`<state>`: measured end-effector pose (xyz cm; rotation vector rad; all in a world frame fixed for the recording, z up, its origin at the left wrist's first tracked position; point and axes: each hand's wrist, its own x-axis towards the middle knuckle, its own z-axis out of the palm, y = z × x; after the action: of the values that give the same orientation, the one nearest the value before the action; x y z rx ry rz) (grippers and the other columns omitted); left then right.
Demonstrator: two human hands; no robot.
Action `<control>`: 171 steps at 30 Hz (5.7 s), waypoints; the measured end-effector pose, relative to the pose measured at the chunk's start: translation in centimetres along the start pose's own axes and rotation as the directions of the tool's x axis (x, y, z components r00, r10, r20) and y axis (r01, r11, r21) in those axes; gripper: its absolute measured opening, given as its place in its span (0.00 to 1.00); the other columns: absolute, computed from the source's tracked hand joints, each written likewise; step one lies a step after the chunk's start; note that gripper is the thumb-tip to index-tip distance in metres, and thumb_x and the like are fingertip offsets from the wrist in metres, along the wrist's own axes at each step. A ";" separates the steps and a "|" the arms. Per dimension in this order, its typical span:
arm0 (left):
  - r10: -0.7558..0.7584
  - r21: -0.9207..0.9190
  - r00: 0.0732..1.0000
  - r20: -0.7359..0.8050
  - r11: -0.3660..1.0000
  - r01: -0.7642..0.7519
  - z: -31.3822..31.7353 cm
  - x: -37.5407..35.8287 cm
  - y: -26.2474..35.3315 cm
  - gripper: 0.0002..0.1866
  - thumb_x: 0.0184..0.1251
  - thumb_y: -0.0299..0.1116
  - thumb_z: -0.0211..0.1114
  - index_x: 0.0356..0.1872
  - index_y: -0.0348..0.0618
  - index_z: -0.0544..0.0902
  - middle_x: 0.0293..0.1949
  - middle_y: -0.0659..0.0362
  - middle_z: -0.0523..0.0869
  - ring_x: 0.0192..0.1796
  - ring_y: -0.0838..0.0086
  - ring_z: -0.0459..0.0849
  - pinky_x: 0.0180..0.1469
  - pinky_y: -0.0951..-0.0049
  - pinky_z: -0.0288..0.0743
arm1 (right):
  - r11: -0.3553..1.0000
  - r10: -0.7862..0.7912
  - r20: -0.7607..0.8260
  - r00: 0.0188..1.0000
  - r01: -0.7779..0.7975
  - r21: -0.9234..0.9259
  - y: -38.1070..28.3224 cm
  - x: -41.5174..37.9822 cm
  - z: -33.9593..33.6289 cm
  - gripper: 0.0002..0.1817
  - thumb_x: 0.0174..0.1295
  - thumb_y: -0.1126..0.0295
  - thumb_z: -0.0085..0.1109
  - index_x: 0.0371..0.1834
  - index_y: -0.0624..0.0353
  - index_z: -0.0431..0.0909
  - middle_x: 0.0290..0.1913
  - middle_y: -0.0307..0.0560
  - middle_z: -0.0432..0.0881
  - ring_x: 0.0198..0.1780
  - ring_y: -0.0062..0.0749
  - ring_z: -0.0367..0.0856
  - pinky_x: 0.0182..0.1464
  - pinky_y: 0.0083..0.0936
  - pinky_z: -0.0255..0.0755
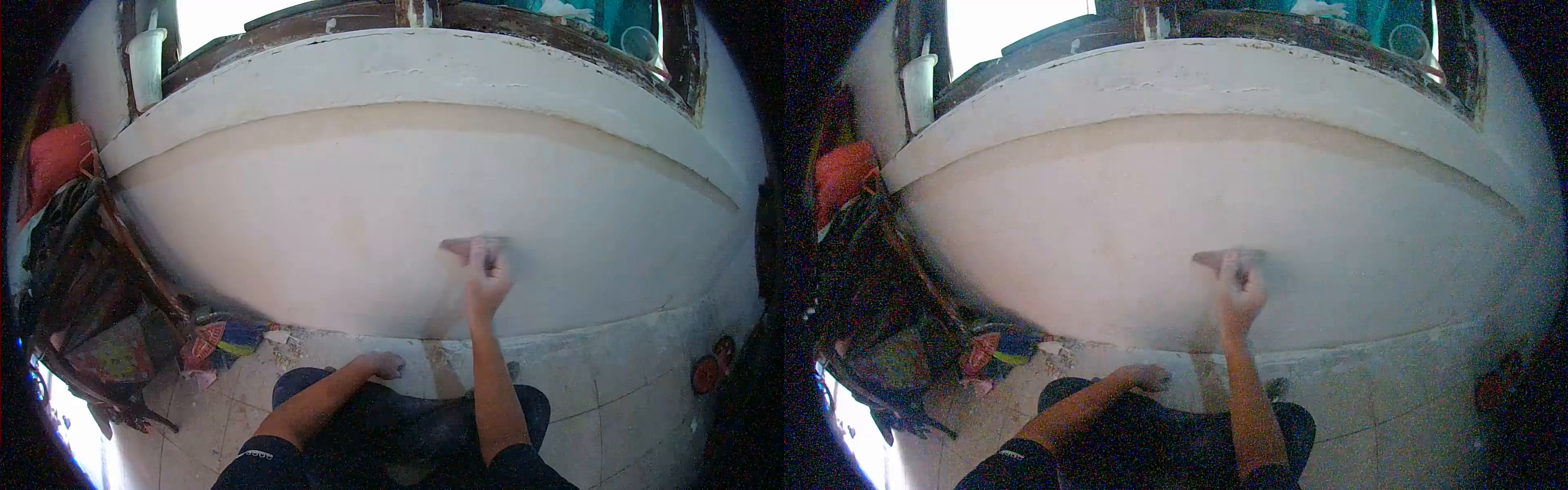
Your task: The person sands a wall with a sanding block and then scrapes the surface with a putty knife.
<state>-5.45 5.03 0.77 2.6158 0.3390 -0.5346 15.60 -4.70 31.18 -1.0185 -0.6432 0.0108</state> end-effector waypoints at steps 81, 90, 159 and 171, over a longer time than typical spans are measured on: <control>-0.145 -0.069 0.986 0.078 0.986 0.150 -2.3 -0.6 2.8 0.20 0.71 0.45 0.59 0.55 0.43 0.80 0.57 0.46 0.83 0.61 0.49 0.81 0.63 0.48 0.74 | 0.989 -0.063 0.139 0.988 0.081 -0.126 2.1 -0.4 -0.6 0.14 0.72 0.63 0.63 0.32 0.62 0.82 0.29 0.34 0.82 0.30 0.17 0.74 0.35 0.20 0.70; -0.041 -0.008 0.999 -0.001 0.999 0.041 -1.7 -2.2 2.4 0.20 0.72 0.45 0.58 0.56 0.43 0.81 0.58 0.47 0.83 0.62 0.50 0.81 0.64 0.48 0.74 | 0.997 -0.005 -0.085 0.996 -0.001 -0.077 0.2 1.5 -1.3 0.19 0.69 0.56 0.65 0.35 0.64 0.85 0.30 0.43 0.86 0.32 0.25 0.80 0.37 0.30 0.74; -0.150 -0.035 0.989 -0.007 0.988 0.149 -4.0 -0.8 3.3 0.16 0.69 0.42 0.56 0.48 0.43 0.83 0.49 0.46 0.86 0.54 0.49 0.84 0.56 0.49 0.76 | 0.999 -0.031 -0.060 0.998 0.028 -0.041 3.0 -1.0 -1.4 0.14 0.73 0.62 0.63 0.36 0.64 0.84 0.31 0.36 0.83 0.31 0.13 0.74 0.33 0.17 0.68; -0.162 -0.048 0.986 0.029 0.986 0.163 -2.7 0.3 2.2 0.18 0.69 0.43 0.56 0.49 0.41 0.83 0.51 0.45 0.86 0.57 0.49 0.82 0.60 0.49 0.75 | 0.986 -0.017 -0.153 0.988 -0.008 -0.165 2.0 -1.7 -0.4 0.15 0.72 0.61 0.63 0.35 0.63 0.82 0.28 0.36 0.81 0.30 0.18 0.73 0.33 0.22 0.70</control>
<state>-3.65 4.46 3.68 2.5450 0.5538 -0.6042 15.03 -4.42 28.59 -1.1653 -0.5109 -0.1264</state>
